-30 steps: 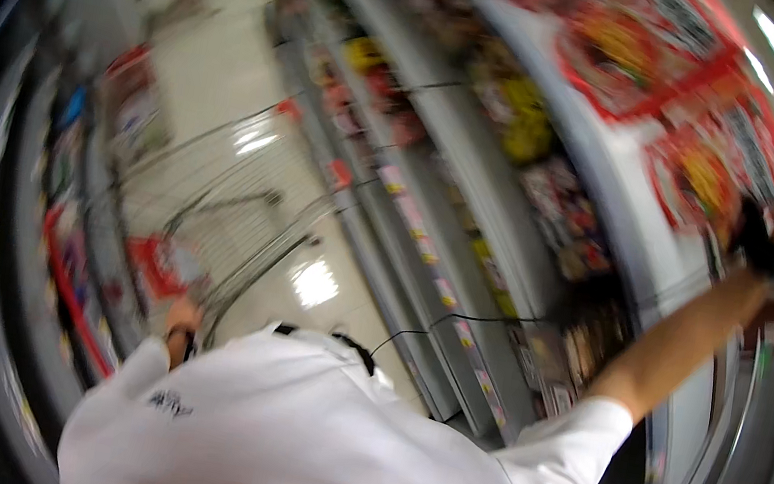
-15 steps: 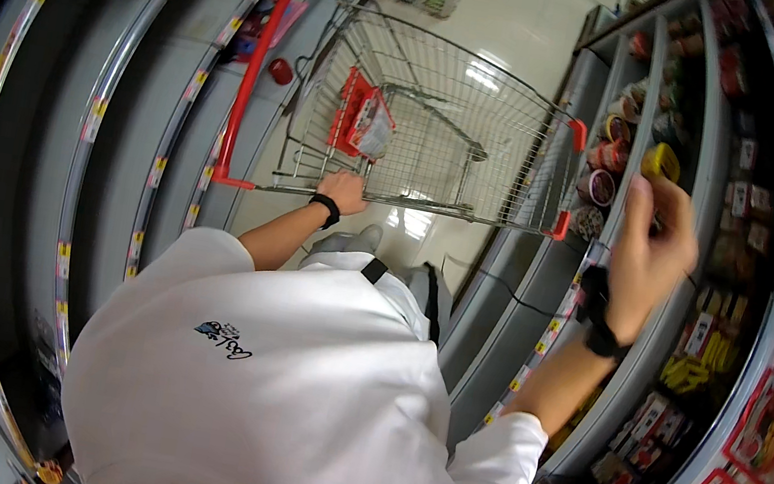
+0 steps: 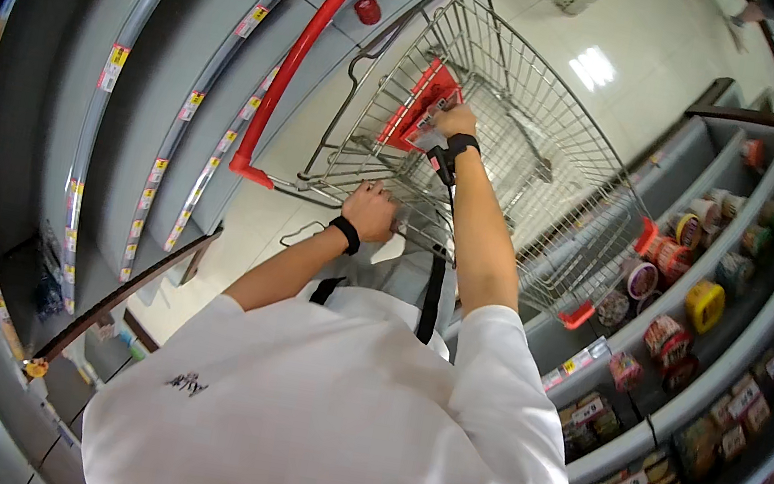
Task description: The person selects several red packets of food from a supermarket shelf by hand, places them into a shopping cart, and pushes the cart through multiple aisles to reach another shelf where they select more of the same red packets.
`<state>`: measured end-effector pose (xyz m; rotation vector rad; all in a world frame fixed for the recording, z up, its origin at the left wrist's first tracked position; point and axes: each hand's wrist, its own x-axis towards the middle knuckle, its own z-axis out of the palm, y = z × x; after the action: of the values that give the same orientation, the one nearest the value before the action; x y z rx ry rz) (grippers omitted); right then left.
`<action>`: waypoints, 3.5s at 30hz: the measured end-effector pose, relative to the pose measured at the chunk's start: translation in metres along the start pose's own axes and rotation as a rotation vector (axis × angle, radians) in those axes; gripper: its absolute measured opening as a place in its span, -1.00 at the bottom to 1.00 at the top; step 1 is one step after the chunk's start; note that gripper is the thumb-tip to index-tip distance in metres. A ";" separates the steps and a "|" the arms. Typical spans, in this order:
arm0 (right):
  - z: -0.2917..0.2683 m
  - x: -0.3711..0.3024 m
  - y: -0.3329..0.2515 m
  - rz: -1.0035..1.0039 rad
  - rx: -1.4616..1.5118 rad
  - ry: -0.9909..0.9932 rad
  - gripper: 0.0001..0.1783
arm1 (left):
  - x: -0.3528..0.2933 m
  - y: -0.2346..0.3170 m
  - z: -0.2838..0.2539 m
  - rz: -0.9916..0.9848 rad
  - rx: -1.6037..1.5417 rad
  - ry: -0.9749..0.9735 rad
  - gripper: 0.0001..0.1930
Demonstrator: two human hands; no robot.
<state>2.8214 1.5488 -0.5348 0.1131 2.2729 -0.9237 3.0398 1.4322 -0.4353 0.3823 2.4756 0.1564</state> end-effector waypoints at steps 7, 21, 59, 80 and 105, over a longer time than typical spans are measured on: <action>0.042 0.028 -0.005 0.287 0.033 0.039 -0.39 | 0.004 0.001 0.007 -0.059 -0.025 -0.039 -0.66; -0.029 -0.070 0.061 0.256 -0.025 0.241 -0.62 | 0.002 -0.002 0.006 0.013 0.035 -0.055 -0.62; -0.216 -1.061 -0.045 0.942 -1.216 1.688 -0.84 | -0.001 0.006 -0.003 0.074 0.149 0.045 -0.52; -0.306 -1.073 0.063 1.309 -0.993 1.662 -0.63 | 0.002 0.001 0.006 0.027 0.110 0.116 -0.59; -0.315 -1.063 0.076 1.277 -0.814 1.692 -0.78 | 0.004 -0.001 0.006 0.045 0.123 0.121 -0.57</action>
<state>3.4893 1.9814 0.2406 2.2370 2.5959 1.2616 3.0403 1.4323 -0.4423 0.4933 2.6046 0.0472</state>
